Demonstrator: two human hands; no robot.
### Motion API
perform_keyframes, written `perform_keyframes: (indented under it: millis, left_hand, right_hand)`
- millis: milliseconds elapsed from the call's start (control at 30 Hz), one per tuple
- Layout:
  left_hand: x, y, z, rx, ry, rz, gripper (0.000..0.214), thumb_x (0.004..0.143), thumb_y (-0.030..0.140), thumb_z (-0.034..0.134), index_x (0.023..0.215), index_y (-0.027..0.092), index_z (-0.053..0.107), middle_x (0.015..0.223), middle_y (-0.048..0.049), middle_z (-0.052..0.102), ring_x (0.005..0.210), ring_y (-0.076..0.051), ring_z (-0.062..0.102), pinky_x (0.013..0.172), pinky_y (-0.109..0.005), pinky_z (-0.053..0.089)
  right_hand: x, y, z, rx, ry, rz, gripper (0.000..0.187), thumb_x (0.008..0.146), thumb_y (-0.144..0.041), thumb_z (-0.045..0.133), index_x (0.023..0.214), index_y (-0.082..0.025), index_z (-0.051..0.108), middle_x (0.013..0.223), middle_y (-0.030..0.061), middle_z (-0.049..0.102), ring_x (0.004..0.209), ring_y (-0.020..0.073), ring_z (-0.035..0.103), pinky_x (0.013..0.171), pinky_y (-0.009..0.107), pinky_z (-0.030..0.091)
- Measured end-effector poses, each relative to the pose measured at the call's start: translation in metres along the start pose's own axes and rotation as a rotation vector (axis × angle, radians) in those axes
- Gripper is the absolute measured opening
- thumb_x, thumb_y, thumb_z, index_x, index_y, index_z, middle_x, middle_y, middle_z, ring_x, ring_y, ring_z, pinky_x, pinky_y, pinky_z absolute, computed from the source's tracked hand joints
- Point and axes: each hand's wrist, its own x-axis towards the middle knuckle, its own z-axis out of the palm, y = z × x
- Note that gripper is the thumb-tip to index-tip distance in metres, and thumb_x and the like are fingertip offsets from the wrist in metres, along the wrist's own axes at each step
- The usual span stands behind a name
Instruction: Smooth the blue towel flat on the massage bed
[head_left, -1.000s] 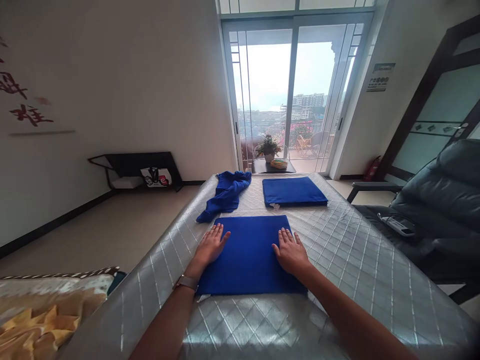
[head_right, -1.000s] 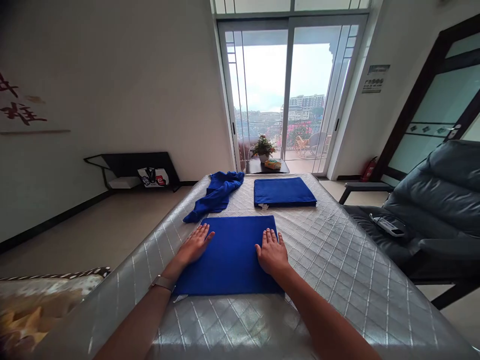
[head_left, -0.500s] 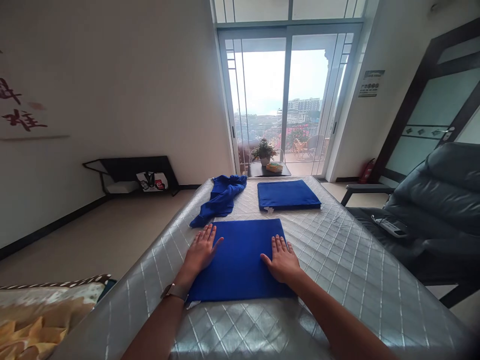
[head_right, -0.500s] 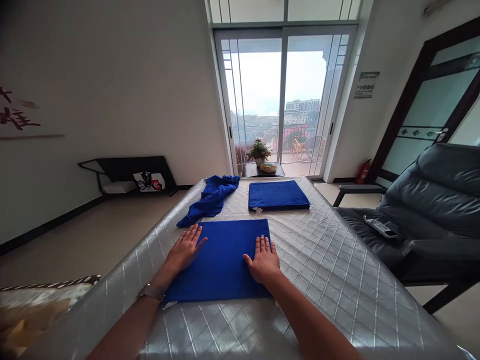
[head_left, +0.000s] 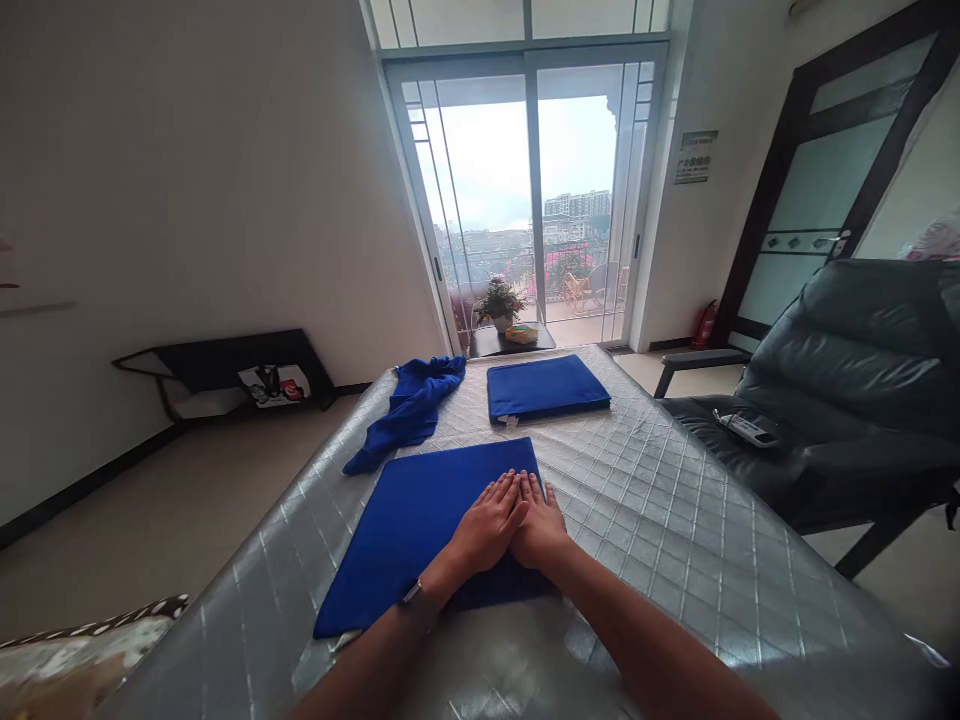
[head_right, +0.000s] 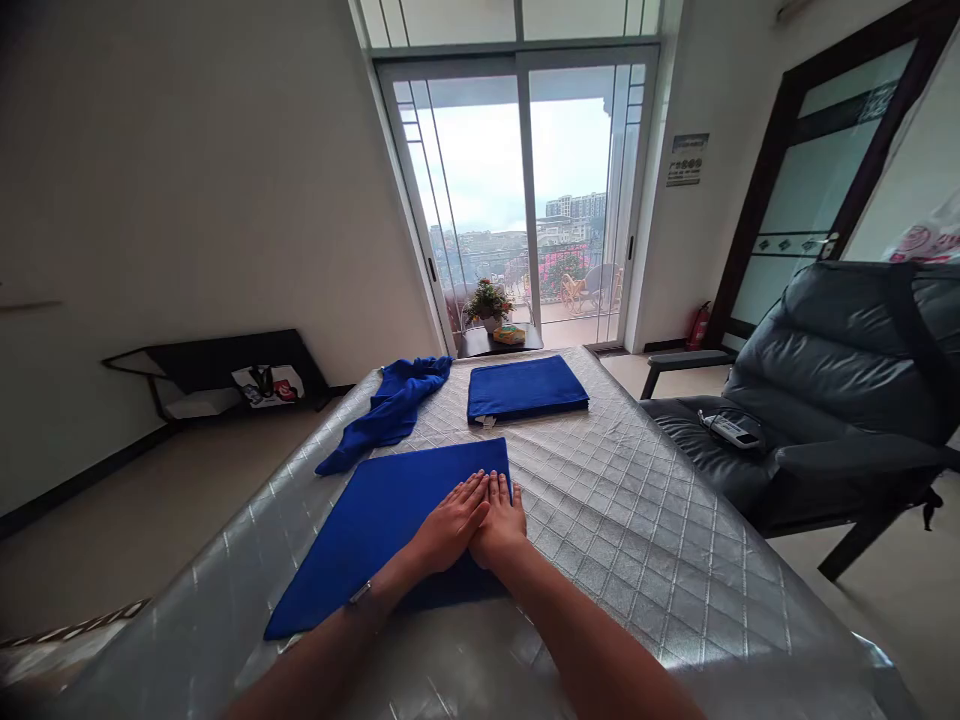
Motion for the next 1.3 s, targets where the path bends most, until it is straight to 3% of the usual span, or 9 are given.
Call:
perform_keyframes:
  millis: [167,300,533,667,933,1167,1300]
  left_hand:
    - [-0.016,-0.016,0.004,0.025,-0.012,-0.064,0.064,0.105,0.052,0.015,0.157,0.017,0.026,0.162,-0.0097,0.031,0.150,-0.019,0.026,0.124,-0.042,0.025]
    - [-0.039,-0.037,-0.001,0.094,-0.019,-0.130,0.065,0.104,0.055,0.018,0.157,0.019,0.028,0.162,-0.0088,0.030,0.150,-0.021,0.026,0.124,-0.044,0.023]
    - [-0.104,-0.088,-0.022,0.176,-0.063,-0.375,0.075,0.102,0.062,0.017,0.157,0.012,0.027,0.163,-0.0112,0.027,0.151,-0.024,0.022,0.124,-0.048,0.020]
    - [-0.133,-0.108,-0.024,0.212,-0.015,-0.471,0.077,0.100,0.063,0.016,0.157,0.012,0.027,0.163,-0.0108,0.026,0.151,-0.025,0.023,0.123,-0.047,0.020]
    - [-0.134,-0.101,-0.024,0.220,0.023,-0.501,0.080,0.099,0.066,0.014,0.156,0.012,0.031,0.162,-0.0114,0.028,0.150,-0.025,0.025,0.123,-0.045,0.021]
    - [-0.134,-0.101,-0.026,0.203,0.009,-0.503,0.082,0.099,0.066,0.014,0.156,0.010,0.029,0.163,-0.0125,0.026,0.151,-0.026,0.023,0.123,-0.047,0.021]
    - [-0.135,-0.107,-0.021,0.215,0.032,-0.475,0.077,0.100,0.065,0.016,0.156,0.014,0.030,0.162,-0.0108,0.028,0.150,-0.025,0.026,0.123,-0.046,0.023]
  right_hand:
    - [0.000,0.000,0.000,0.002,-0.007,0.020,0.076,0.095,-0.035,0.036,0.159,-0.006,0.006,0.166,0.0119,-0.003,0.153,0.0261,-0.006,0.123,0.047,-0.004]
    - [0.000,0.001,-0.001,0.074,0.036,0.038,0.080,0.099,-0.054,0.023,0.159,-0.004,0.008,0.166,0.0138,0.000,0.153,0.0251,-0.002,0.123,0.045,-0.003]
    - [0.001,0.002,-0.001,0.080,0.027,0.043,0.086,0.098,-0.064,0.018,0.159,-0.006,0.006,0.166,0.0129,-0.002,0.153,0.0254,-0.003,0.123,0.047,-0.003]
    - [0.002,0.002,0.000,0.070,0.026,0.048,0.085,0.098,-0.065,0.016,0.159,-0.006,0.006,0.166,0.0126,-0.002,0.153,0.0250,-0.004,0.123,0.047,-0.003]
    - [0.004,-0.001,0.003,0.065,0.046,0.072,0.085,0.098,-0.064,0.020,0.159,-0.005,0.008,0.166,0.0136,-0.001,0.153,0.0239,-0.003,0.123,0.043,-0.003]
    - [-0.007,0.005,0.012,0.058,0.196,0.015,0.079,0.101,-0.057,0.016,0.158,-0.002,0.012,0.166,0.0142,0.005,0.153,0.0219,-0.001,0.124,0.038,-0.003]
    - [-0.025,0.004,0.014,0.077,0.128,0.012,0.084,0.099,-0.064,0.014,0.158,-0.003,0.012,0.165,0.0129,0.003,0.153,0.0218,0.000,0.124,0.037,-0.001]
